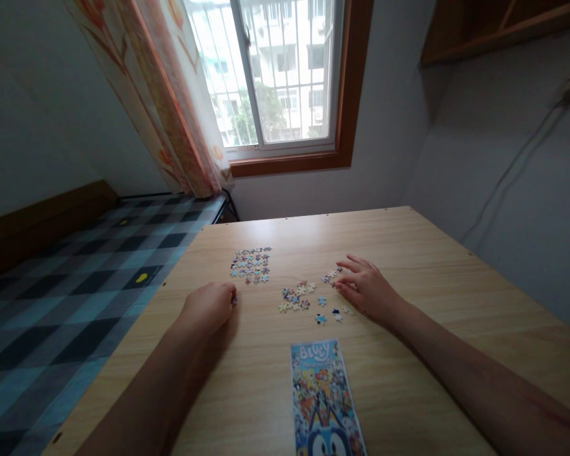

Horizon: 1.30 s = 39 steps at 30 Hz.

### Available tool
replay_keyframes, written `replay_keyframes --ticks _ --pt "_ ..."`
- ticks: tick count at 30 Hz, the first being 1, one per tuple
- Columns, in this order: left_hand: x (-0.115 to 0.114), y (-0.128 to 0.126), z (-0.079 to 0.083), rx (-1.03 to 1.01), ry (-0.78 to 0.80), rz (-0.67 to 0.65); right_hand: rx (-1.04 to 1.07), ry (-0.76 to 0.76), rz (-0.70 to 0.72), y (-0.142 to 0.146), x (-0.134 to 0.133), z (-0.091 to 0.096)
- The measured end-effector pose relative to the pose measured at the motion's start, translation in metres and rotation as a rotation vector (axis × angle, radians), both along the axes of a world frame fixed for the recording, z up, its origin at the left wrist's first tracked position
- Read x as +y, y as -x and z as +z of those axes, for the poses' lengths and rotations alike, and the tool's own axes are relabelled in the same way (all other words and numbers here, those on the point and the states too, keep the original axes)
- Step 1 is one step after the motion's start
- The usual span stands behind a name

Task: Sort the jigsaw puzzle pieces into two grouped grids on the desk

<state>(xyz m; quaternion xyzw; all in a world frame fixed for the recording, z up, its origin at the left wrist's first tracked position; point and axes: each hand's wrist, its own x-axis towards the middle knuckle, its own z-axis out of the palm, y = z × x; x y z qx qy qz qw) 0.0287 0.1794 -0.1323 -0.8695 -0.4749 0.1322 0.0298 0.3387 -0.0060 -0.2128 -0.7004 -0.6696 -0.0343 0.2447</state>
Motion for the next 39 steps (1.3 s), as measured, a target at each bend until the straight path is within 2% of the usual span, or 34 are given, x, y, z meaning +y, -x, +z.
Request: replay_keyframes --ticks 4,8,16,23,26,33,39 --pt "0.001 0.001 -0.001 -0.003 0.002 -0.001 0.022 -0.010 -0.114 -0.004 0.001 -0.001" --pt "0.000 0.000 -0.001 0.003 -0.007 0.006 -0.023 -0.075 -0.191 -0.009 -0.004 0.008" --pt "0.003 0.001 -0.003 -0.018 0.005 0.013 -0.166 0.042 -0.115 -0.010 -0.017 0.033" --pt "0.007 0.003 -0.005 -0.027 -0.005 0.026 -0.074 0.183 0.034 -0.002 -0.027 0.051" --pt "0.008 0.002 -0.006 -0.034 -0.004 0.038 -0.056 0.229 0.015 0.004 -0.029 0.056" --pt "0.008 0.001 -0.006 -0.042 0.003 0.066 -0.067 0.362 -0.043 0.001 -0.026 0.050" --pt "0.011 0.001 -0.006 -0.036 0.010 0.064 -0.032 0.426 -0.034 -0.001 -0.025 0.063"
